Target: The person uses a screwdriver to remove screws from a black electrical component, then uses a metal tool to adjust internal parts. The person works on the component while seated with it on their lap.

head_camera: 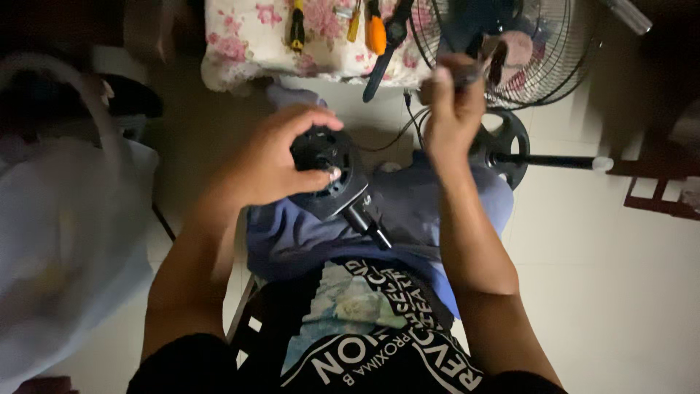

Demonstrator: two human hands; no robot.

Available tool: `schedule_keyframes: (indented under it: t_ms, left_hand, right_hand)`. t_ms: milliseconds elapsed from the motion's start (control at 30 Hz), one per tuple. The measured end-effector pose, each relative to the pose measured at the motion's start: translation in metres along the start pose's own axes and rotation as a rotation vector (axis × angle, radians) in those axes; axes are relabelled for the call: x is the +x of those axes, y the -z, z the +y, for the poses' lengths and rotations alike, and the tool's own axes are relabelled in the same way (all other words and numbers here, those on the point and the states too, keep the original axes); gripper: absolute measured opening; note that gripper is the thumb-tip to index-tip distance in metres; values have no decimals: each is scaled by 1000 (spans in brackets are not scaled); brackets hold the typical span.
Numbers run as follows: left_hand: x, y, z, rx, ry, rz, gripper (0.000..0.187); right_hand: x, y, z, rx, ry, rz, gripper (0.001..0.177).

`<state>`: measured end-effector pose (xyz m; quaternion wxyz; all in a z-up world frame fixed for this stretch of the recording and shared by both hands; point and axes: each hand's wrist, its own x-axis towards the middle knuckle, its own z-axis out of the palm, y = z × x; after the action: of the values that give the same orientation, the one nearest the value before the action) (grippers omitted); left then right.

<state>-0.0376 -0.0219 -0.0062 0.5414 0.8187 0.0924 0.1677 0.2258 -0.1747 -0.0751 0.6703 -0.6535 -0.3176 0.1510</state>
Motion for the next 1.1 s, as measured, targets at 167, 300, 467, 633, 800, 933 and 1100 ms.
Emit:
schedule_keyframes:
  t_ms: [167, 300, 467, 633, 800, 933, 1100]
  left_hand:
    - [-8, 7, 9, 68, 68, 1, 56]
    - [-8, 13, 7, 79, 97, -15, 54]
    - [-5, 16, 6, 38, 8, -34, 51]
    - [-10, 14, 2, 25, 81, -26, 52]
    - [-11, 17, 1, 0, 114, 3, 54]
    - [-10, 18, -3, -5, 93, 6, 55]
    - [-13, 19, -3, -6, 111, -6, 56]
  right_hand:
    - [25, -46, 34, -249, 322, -174, 25]
    - [36, -81, 78, -527, 418, -370, 32]
    - [36, -109, 121, -775, 457, -525, 44]
    - [41, -124, 141, -841, 445, -540, 58]
    - [51, -138, 131, -1086, 334, -533, 67]
    - [44, -150, 116, -1160, 423, -524, 76]
    - [42, -168, 118, -1217, 605, -497, 57]
